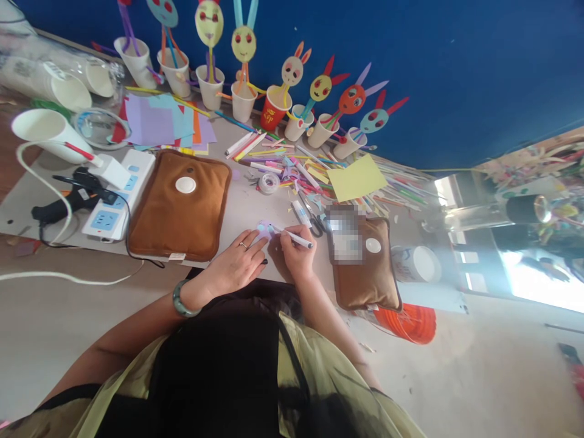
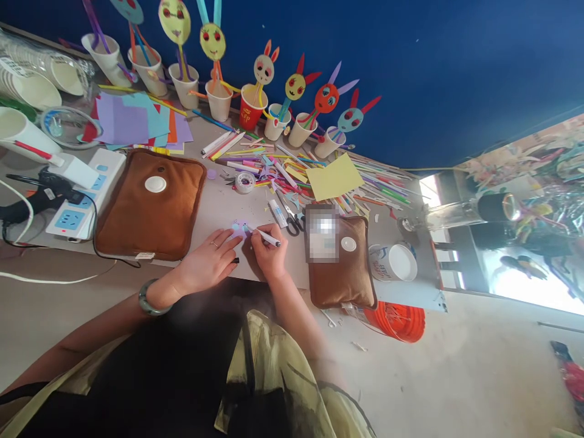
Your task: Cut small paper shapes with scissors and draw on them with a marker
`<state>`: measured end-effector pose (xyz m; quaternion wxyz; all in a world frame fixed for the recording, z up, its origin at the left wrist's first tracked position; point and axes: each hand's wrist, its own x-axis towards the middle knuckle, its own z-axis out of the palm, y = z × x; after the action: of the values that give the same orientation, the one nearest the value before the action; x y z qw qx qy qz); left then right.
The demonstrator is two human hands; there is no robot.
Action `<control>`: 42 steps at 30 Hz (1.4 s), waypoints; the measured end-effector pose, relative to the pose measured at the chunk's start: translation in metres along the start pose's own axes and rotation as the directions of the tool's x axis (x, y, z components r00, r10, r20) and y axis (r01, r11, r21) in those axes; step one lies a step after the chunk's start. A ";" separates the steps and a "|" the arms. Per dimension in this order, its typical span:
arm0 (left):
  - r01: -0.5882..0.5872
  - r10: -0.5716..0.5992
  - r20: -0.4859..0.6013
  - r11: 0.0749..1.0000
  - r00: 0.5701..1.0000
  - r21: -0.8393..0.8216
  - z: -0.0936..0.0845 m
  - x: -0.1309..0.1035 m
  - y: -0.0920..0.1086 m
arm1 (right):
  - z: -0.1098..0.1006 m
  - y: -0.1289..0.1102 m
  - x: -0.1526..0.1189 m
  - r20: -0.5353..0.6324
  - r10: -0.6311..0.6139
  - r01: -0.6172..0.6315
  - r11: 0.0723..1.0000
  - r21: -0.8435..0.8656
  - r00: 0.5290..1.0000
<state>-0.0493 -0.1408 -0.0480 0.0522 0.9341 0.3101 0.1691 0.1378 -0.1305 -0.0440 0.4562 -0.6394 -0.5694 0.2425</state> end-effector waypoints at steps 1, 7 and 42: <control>0.001 -0.001 -0.001 1.000 1.000 -0.002 0.000 0.000 0.000 | 0.000 0.000 0.000 0.001 0.010 -0.010 1.000 0.009 1.000; -0.003 0.003 0.006 1.000 1.000 0.001 -0.001 0.001 0.000 | 0.001 0.002 0.001 -0.006 -0.013 0.013 1.000 -0.025 1.000; 0.008 -0.008 -0.002 1.000 1.000 -0.007 0.000 0.000 0.000 | 0.001 0.000 0.001 -0.069 0.004 -0.007 0.999 -0.043 0.998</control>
<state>-0.0489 -0.1408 -0.0480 0.0559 0.9324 0.3134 0.1712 0.1371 -0.1293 -0.0439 0.4609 -0.6588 -0.5566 0.2091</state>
